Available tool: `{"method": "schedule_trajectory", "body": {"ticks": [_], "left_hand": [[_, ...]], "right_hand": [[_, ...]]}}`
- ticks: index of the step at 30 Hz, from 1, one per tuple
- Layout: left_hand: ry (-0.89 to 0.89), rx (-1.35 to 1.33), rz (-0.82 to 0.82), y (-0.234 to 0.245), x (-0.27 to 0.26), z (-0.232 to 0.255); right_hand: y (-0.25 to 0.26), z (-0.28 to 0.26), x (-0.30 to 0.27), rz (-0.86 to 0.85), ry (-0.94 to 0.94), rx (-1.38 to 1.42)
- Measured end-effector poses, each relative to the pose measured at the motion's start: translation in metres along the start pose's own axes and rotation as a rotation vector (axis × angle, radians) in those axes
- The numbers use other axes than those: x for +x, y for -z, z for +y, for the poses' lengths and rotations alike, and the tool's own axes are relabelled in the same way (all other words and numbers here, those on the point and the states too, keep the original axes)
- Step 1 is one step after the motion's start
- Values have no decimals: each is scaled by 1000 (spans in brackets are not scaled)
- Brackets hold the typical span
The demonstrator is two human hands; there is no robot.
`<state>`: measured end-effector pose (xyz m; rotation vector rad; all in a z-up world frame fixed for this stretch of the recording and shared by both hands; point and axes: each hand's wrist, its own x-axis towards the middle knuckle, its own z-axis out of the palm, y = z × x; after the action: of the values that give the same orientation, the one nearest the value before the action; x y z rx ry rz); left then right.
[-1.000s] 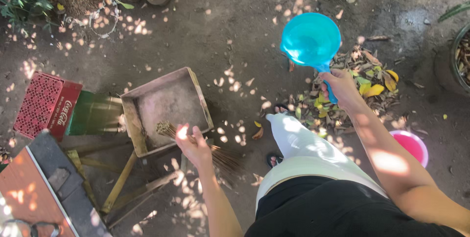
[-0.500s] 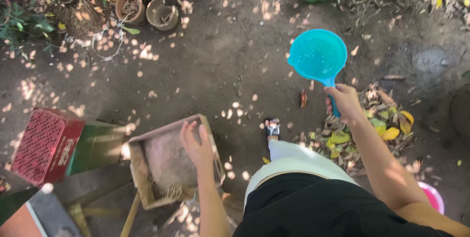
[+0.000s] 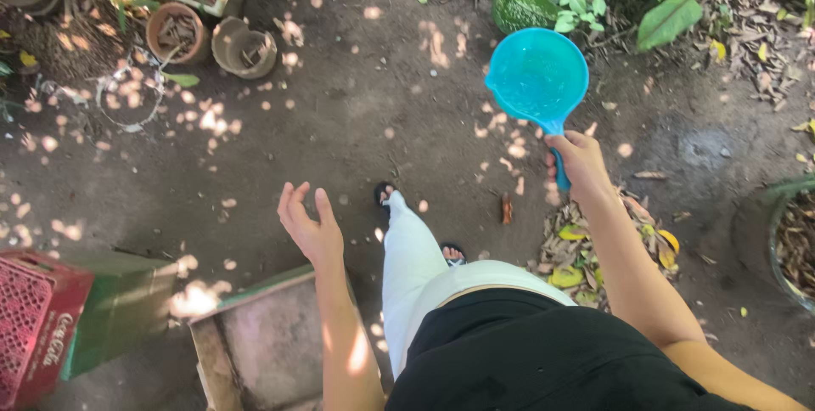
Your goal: The person uses a blue scoop to pour water from a pink bucket onto potted plants and foliage in an outdoor garden area.
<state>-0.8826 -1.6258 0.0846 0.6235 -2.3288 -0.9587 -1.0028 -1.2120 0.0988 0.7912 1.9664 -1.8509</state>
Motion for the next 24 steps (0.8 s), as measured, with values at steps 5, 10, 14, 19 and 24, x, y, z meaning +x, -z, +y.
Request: {"method": "schedule_trajectory", "body": {"ticks": [5, 10, 14, 19, 24], "left_hand": [[41, 43, -26, -43, 85, -38], [138, 25, -102, -82, 202, -43], [85, 1, -77, -108, 303, -49], [-5, -19, -83, -147, 406, -46], [-84, -66, -103, -181, 487, -36]], "right_hand": [[-30, -25, 69, 46, -9, -3], [-78, -74, 131, 119, -86, -9], [-134, -130, 184, 125, -34, 33], [-196, -185, 234, 62, 67, 27], [-263, -247, 293, 1, 119, 41]]}}
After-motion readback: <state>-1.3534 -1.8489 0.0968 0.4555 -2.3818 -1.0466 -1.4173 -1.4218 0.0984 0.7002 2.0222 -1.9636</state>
